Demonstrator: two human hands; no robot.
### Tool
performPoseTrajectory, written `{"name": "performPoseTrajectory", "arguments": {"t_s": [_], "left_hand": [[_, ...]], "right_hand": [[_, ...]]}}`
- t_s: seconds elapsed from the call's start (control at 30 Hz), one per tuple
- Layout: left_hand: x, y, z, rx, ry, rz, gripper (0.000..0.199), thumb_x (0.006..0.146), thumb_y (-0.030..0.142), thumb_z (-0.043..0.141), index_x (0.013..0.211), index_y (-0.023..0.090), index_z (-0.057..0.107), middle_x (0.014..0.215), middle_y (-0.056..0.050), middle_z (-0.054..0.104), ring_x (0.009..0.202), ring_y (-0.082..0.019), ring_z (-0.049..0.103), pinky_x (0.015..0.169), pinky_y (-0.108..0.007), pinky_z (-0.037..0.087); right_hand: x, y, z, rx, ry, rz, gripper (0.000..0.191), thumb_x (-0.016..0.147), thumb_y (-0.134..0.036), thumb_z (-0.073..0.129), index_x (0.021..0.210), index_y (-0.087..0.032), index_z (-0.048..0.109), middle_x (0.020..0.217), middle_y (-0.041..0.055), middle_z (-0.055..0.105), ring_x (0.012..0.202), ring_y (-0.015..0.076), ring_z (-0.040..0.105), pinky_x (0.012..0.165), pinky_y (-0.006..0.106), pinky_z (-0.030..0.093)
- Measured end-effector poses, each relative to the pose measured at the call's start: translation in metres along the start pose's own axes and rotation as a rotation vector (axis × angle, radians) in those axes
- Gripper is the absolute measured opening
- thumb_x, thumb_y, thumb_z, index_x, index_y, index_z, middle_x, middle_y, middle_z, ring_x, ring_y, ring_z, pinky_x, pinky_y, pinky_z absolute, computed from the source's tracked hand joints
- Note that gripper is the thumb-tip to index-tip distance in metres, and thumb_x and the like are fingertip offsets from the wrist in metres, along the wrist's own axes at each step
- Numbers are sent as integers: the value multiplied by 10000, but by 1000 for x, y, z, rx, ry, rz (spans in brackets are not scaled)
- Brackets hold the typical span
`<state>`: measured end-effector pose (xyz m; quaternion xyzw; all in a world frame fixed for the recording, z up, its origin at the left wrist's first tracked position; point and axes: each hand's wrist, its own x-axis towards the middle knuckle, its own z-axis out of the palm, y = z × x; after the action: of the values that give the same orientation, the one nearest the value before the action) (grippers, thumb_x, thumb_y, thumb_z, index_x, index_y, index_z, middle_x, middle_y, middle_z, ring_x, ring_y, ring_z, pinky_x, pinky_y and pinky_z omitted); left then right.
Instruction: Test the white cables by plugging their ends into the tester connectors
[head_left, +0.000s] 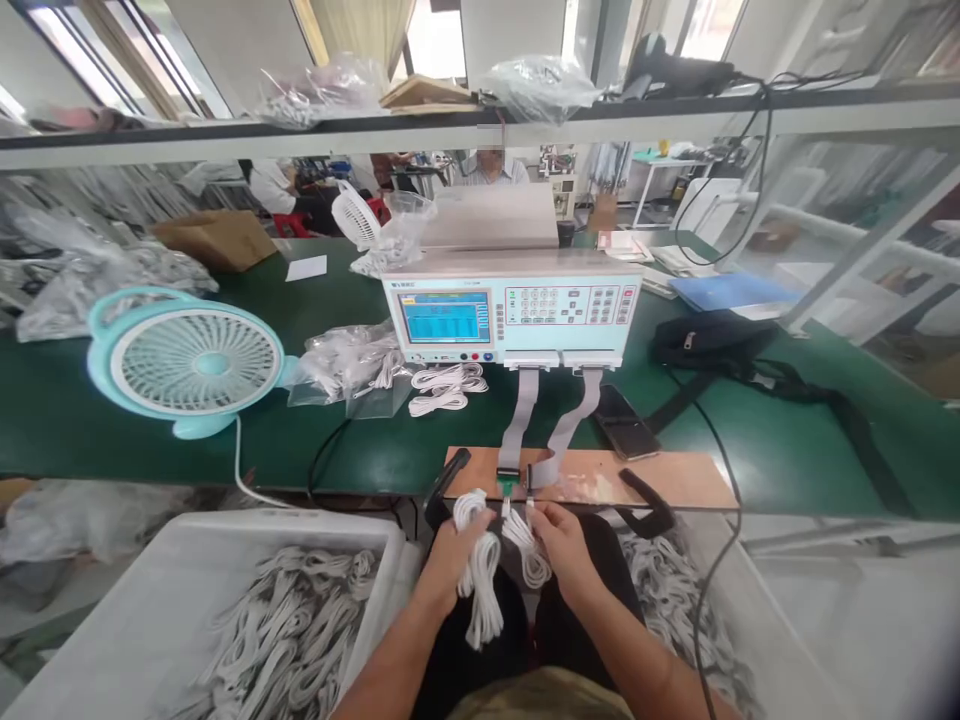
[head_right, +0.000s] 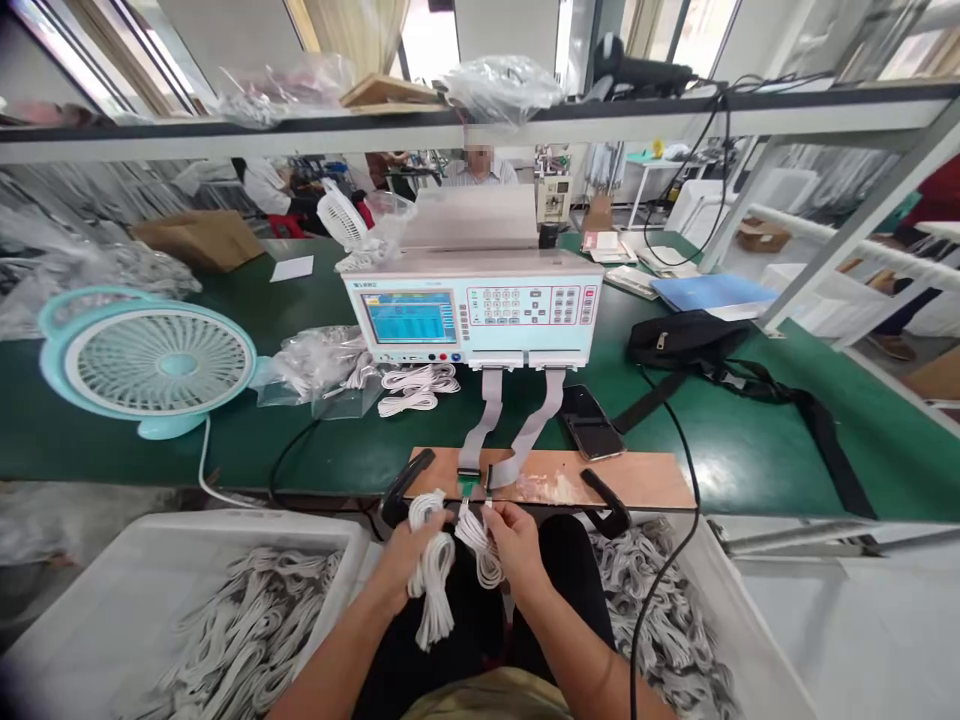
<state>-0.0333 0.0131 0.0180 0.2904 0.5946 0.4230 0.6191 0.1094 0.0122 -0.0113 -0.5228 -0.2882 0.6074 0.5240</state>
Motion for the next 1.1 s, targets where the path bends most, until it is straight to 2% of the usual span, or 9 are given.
{"name": "performPoseTrajectory", "arguments": {"t_s": [0.17, 0.27, 0.37, 0.5, 0.63, 0.7, 0.9, 1.0, 1.1], "left_hand": [[20, -7, 17, -5, -57, 40, 273, 602, 345, 706, 732, 112, 646, 561, -11, 628, 510, -130, 568, 501, -233, 450], [13, -14, 16, 46, 5, 67, 233, 615, 333, 693, 679, 116, 635, 563, 0, 618, 522, -123, 554, 508, -224, 436], [-3, -28, 14, 38, -63, 40, 242, 639, 347, 685, 655, 114, 625, 578, -5, 618, 528, -112, 545, 519, -220, 437], [-21, -48, 14, -73, -188, -108, 257, 635, 357, 698, 692, 124, 606, 490, 24, 563, 436, -99, 515, 454, -220, 436], [-21, -55, 17, -236, -143, -261, 282, 626, 386, 692, 667, 147, 548, 420, 34, 532, 360, -124, 513, 360, -225, 411], [-18, -54, 22, -285, -87, -275, 287, 600, 364, 714, 638, 146, 531, 430, 31, 541, 375, -127, 532, 374, -220, 420], [-25, -52, 50, -207, -45, -127, 274, 623, 356, 707, 709, 128, 582, 547, 19, 582, 469, -103, 541, 473, -213, 440], [-33, -52, 42, -9, -115, -2, 272, 673, 378, 658, 731, 115, 617, 615, -13, 600, 553, -125, 550, 522, -227, 440], [-39, -54, 17, 247, -120, 264, 183, 721, 310, 614, 787, 140, 625, 708, -23, 594, 638, -136, 547, 585, -231, 434]], "right_hand": [[1, 1, 3, 7, 28, -52, 278, 631, -426, 659, 591, -169, 561, 517, -38, 511, 486, 99, 391, 503, 239, 324], [-7, 0, 7, -53, 40, -86, 279, 652, -412, 635, 560, -176, 518, 504, -47, 468, 490, 96, 364, 497, 234, 311], [-25, 1, 0, -149, 12, -117, 296, 682, -397, 611, 533, -185, 467, 504, -52, 426, 503, 99, 353, 490, 229, 305], [-45, -2, -58, -418, -5, -152, 269, 755, -377, 534, 567, -192, 484, 523, -40, 427, 516, 115, 387, 494, 236, 320], [-52, -6, -138, -958, 232, -352, 149, 742, -325, 550, 680, -191, 572, 602, 3, 496, 598, 173, 470, 622, 327, 390], [-58, -5, -150, -1061, 304, -428, 210, 740, -322, 561, 890, -178, 591, 814, 74, 559, 753, 230, 522, 730, 405, 405], [-73, 7, -67, -607, -307, -255, 692, 692, -263, 643, 1301, -219, 318, 1181, 99, 486, 1006, 218, 511, 872, 376, 416], [-68, 13, -44, -307, -358, -115, 550, 717, -294, 624, 1216, -216, 407, 1106, 64, 543, 926, 190, 548, 799, 332, 450], [-62, 19, -47, 49, -259, 182, 398, 747, -387, 583, 1084, -210, 468, 830, 10, 590, 589, 119, 562, 483, 230, 438]]}}
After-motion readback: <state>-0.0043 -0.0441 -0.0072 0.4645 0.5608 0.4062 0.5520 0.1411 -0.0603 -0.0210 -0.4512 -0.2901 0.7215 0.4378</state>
